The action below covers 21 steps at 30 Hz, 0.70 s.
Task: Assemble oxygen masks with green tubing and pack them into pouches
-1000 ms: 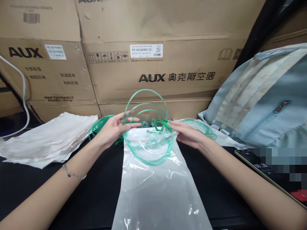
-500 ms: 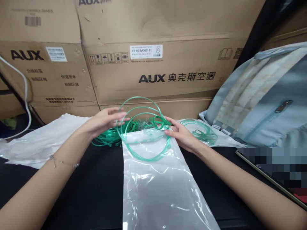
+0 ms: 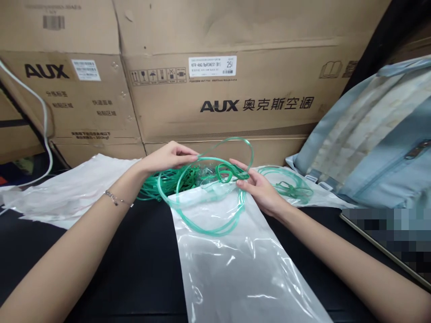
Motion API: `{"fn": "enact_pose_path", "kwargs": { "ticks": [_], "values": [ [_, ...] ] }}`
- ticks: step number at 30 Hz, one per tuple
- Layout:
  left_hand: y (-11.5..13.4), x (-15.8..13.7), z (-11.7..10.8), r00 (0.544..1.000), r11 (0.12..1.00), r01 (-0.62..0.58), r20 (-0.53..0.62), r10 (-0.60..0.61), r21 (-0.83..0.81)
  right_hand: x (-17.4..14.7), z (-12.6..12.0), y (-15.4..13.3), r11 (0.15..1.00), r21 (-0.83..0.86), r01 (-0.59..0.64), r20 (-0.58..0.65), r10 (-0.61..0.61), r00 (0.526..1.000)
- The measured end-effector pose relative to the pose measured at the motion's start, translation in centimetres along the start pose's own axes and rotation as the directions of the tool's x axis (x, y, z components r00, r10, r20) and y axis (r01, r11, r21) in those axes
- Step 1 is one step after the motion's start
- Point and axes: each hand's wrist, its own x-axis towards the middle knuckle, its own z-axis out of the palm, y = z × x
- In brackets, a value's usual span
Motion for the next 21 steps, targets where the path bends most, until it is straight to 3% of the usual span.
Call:
{"fn": "enact_pose_path", "kwargs": {
  "ticks": [3, 6, 9, 12, 14, 16, 21],
  "values": [
    [-0.3, -0.2, -1.4, 0.979, 0.985, 0.042, 0.190, -0.075, 0.168, 0.0, 0.0, 0.1, 1.000, -0.015, 0.024, 0.066, -0.023, 0.998],
    [-0.6, -0.4, -2.1, 0.987, 0.979, 0.038, 0.146, -0.068, 0.202, -0.1, -0.1, 0.3, 0.997, -0.021, 0.074, 0.137, -0.071, 0.988],
    [-1.2, -0.6, -1.8, 0.986, 0.996, 0.078, 0.153, -0.071, -0.039, -0.1, -0.2, 0.3, 0.993, -0.026, 0.118, 0.157, -0.112, 0.981],
    [-1.4, -0.7, -1.4, 0.960, 0.912, 0.168, 0.273, -0.065, -0.373, -0.1, -0.3, 0.3, 0.992, -0.026, 0.125, 0.146, -0.120, 0.982],
    [-1.0, -0.7, -1.1, 0.974, 0.873, 0.159, 0.219, -0.061, -0.462, 0.0, -0.3, 0.4, 0.991, -0.032, 0.129, 0.118, -0.124, 0.985],
    [-0.1, -0.8, -0.8, 0.984, 0.894, 0.143, 0.155, -0.083, -0.425, 0.2, -0.3, 0.5, 0.991, -0.022, 0.131, 0.089, -0.129, 0.988],
    [2.4, -1.2, 0.6, 0.980, 0.988, 0.135, 0.154, -0.122, -0.076, 0.2, -0.3, 0.4, 0.986, 0.038, 0.162, 0.030, -0.163, 0.986]
  ]
}}
